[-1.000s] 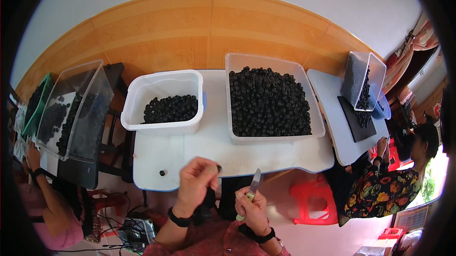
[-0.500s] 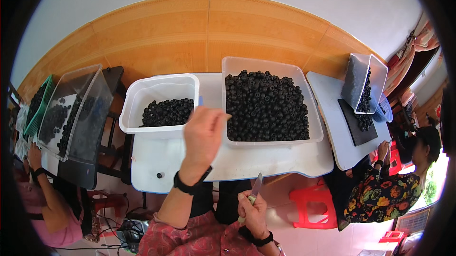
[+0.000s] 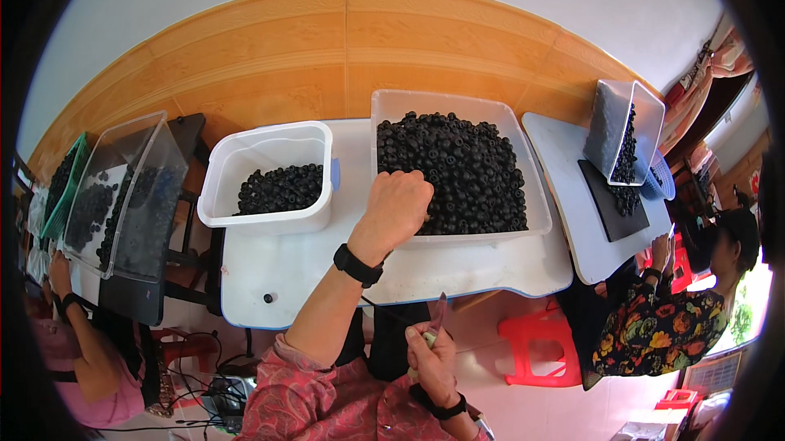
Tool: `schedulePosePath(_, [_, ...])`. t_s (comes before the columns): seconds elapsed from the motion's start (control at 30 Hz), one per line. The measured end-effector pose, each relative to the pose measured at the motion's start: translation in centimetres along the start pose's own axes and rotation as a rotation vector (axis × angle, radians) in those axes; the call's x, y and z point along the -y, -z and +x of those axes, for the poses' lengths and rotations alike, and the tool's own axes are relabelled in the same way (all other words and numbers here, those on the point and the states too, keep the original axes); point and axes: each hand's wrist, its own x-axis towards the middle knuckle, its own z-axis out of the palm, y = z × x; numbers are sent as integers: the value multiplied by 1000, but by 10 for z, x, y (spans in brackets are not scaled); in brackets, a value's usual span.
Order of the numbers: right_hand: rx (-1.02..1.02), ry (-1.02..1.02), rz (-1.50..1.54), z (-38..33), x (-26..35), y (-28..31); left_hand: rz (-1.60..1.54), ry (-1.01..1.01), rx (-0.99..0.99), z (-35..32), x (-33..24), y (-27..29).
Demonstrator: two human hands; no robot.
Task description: Sorting and hand-trimming small round black components with a knife at a production table.
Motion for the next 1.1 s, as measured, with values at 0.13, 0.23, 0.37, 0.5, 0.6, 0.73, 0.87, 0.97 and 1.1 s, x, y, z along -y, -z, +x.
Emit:
schedulePosePath(0.13, [-1,11,18,-3,1,1,-34,-13,-31,-1,-1,2])
schedulePosePath(0.23, [2,26,-7,-5,0,2,-140,8,-80,-5,-2,9])
schedulePosePath(0.37, [-28,22,-14,-7,-5,5,-626,78,-136,-22,-6,21])
schedulePosePath(0.5, [16,-3,-6,-9,-8,5,-1384,167,-176,-67,-18,27])
schedulePosePath(0.6, [5,18,-34,-8,-11,4,-1682,181,-172,-103,-26,21])
schedulePosePath(0.73, [19,44,-29,-10,-3,0,-1863,313,-72,-147,-34,1])
schedulePosePath(0.87, [5,148,61,-10,1,2,-1906,450,10,-177,-41,-23])
schedulePosePath(0.97, [32,215,71,-9,3,3,-1902,456,51,-189,-47,-34])
schedulePosePath(1.1, [31,219,78,-9,1,1,-1948,515,152,-196,-54,-35])
